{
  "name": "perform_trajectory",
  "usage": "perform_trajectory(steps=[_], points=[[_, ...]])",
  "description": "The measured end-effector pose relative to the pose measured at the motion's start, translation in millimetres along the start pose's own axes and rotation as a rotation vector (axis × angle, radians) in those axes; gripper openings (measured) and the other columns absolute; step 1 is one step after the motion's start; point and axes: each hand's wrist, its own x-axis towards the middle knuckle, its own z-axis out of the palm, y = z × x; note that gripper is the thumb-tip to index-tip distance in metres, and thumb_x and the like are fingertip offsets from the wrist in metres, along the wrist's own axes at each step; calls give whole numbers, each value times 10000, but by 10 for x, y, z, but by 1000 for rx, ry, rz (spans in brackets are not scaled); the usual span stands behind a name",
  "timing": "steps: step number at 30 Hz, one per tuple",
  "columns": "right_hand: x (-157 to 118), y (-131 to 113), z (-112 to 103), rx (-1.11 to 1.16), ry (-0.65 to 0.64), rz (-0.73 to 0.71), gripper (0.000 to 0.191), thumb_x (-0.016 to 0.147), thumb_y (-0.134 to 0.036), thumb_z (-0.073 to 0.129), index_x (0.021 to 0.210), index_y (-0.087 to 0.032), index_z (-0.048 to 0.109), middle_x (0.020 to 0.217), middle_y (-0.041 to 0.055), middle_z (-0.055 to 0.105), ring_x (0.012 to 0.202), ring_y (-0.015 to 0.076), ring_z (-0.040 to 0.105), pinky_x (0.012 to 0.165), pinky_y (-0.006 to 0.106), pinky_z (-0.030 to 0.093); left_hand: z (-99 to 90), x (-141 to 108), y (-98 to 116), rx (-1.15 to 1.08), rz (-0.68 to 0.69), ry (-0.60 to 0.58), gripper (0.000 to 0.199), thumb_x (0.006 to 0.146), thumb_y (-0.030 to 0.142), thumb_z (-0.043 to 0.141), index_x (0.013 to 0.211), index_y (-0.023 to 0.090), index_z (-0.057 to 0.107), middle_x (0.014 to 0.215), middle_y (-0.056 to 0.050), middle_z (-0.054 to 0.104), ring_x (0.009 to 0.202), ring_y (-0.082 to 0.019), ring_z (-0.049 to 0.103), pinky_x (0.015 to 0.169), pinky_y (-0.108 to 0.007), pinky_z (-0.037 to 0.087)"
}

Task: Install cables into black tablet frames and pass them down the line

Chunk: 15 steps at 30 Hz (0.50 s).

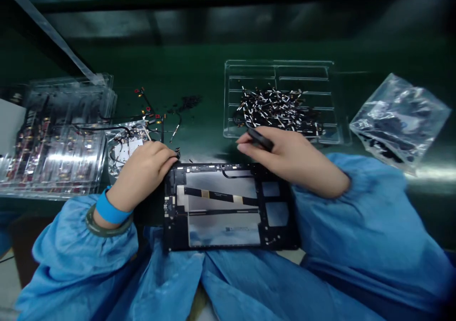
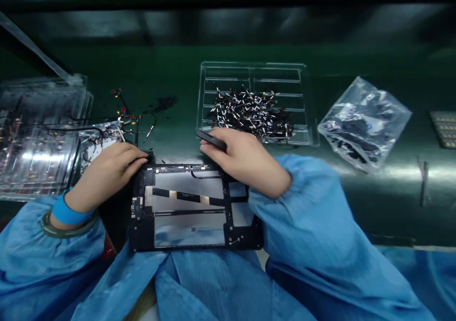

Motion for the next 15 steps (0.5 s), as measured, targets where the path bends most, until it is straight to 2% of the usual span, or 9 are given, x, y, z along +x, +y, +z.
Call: perform_trajectory(steps=[3, 5, 8, 11, 15], points=[[314, -143, 127, -88, -127, -115, 135, 852, -287, 574, 880, -195, 668, 834, 8, 689, 752, 168, 626, 671, 278, 436, 34, 68, -28, -13, 13, -59, 296, 956, 341, 410, 973, 164, 648, 919, -92, 649, 877, -234, 579, 800, -400, 489], [494, -217, 207, -150, -169, -151, 129, 850, -263, 582, 907, -185, 667, 867, 14, 689, 783, 170, 626, 705, 277, 438, 39, 109, -52, -19, 3, -52, 299, 954, 358, 414, 984, 169, 646, 916, -88, 642, 874, -232, 579, 805, -399, 490], [753, -271, 296, -219, -142, -146, 139, 847, -241, 582, 933, -170, 665, 884, 29, 680, 815, 185, 625, 751, 296, 448, 42, 170, -81, -25, -19, -5, 295, 950, 358, 422, 1033, 165, 628, 967, -98, 639, 925, -243, 579, 837, -408, 490], [1002, -272, 368, -263, -97, -127, 181, 857, -242, 561, 980, -154, 660, 913, 52, 672, 863, 209, 625, 799, 331, 460, 80, 240, -93, -30, 7, 26, 314, 947, 329, 434, 1136, 136, 595, 1142, -134, 623, 1054, -266, 563, 911, -432, 471], [1223, -259, 486, -325, -89, -130, 241, 860, -291, 572, 1030, -139, 651, 980, 86, 660, 932, 238, 618, 850, 368, 467, 175, 333, -94, 11, 23, 21, 396, 942, 334, 449, 1235, 89, 555, 1357, -187, 518, 1231, -320, 486, 980, -475, 418]])
